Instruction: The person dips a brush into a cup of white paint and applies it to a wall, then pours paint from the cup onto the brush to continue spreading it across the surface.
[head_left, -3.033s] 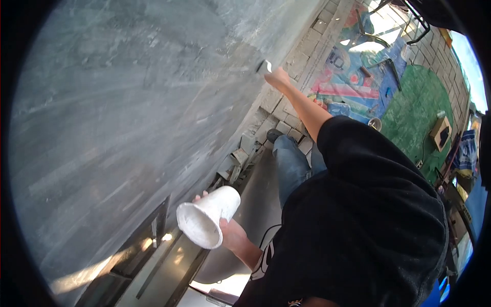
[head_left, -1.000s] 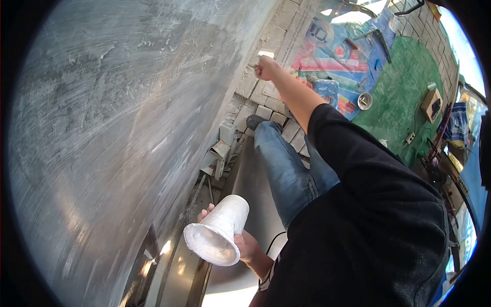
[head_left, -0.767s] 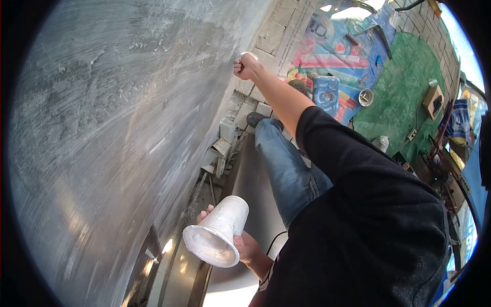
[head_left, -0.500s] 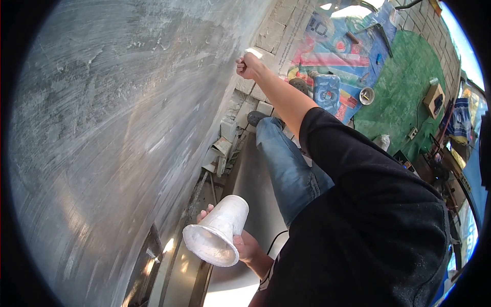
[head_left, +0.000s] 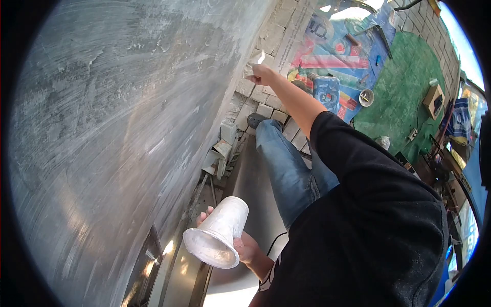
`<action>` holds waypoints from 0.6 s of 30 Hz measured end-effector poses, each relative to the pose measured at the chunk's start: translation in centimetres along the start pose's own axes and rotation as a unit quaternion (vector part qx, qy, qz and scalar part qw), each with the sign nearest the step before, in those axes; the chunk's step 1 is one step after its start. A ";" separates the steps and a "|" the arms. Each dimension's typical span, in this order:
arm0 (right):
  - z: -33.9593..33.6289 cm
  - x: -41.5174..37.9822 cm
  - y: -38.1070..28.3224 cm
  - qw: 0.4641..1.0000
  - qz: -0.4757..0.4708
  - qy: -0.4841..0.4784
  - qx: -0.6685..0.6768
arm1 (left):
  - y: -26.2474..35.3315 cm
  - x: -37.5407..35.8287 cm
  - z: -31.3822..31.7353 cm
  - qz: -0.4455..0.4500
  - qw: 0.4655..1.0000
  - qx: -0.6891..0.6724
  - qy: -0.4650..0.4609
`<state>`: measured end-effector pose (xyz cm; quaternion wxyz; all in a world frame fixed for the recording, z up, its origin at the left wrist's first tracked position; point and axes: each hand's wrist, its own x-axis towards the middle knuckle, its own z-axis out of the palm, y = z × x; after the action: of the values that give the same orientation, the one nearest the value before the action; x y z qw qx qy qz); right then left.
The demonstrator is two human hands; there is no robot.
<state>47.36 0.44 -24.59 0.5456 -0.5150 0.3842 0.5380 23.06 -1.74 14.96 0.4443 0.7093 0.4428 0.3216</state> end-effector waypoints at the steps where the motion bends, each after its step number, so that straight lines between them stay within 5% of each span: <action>1: -0.6 4.9 1.4 0.998 -0.057 0.015 -0.025 | 0.0 -0.1 -0.1 -0.006 1.000 0.017 -0.014; 3: -3.0 9.3 2.6 0.992 -0.113 0.028 -0.051 | -0.2 -0.2 -0.2 -0.012 0.999 0.035 -0.027; 4: -5.0 6.3 1.2 0.933 -0.174 0.039 -0.312 | -0.3 -0.3 -0.3 -0.013 0.999 0.035 -0.029; 5: -5.9 3.9 0.1 0.803 -0.223 0.047 -0.550 | -0.4 -0.3 -0.3 -0.014 0.999 0.034 -0.032; 6: -5.6 2.8 -0.6 0.803 -0.223 0.046 -0.550 | -0.5 -0.4 -0.3 -0.014 0.999 0.035 -0.031; 8: -4.7 1.3 -1.9 0.927 -0.060 0.134 -0.344 | -0.8 -0.5 -0.1 -0.020 0.999 0.029 -0.025; 9: -4.2 0.4 -2.4 0.927 -0.066 0.134 -0.344 | -1.0 -0.4 -0.1 -0.015 0.999 0.026 -0.023; 12: -2.9 0.1 -3.4 0.800 -0.219 0.145 -0.540 | -1.5 -0.2 0.2 0.006 0.999 0.011 -0.033; 18: -1.5 -7.0 -2.6 0.849 -0.267 0.077 -0.449 | -1.6 -0.2 0.6 -0.006 0.999 0.015 -0.043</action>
<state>49.28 -2.03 -17.64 0.3463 -0.8261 -0.0105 0.4444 22.88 -1.80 13.23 0.4545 0.7263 0.4324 0.2811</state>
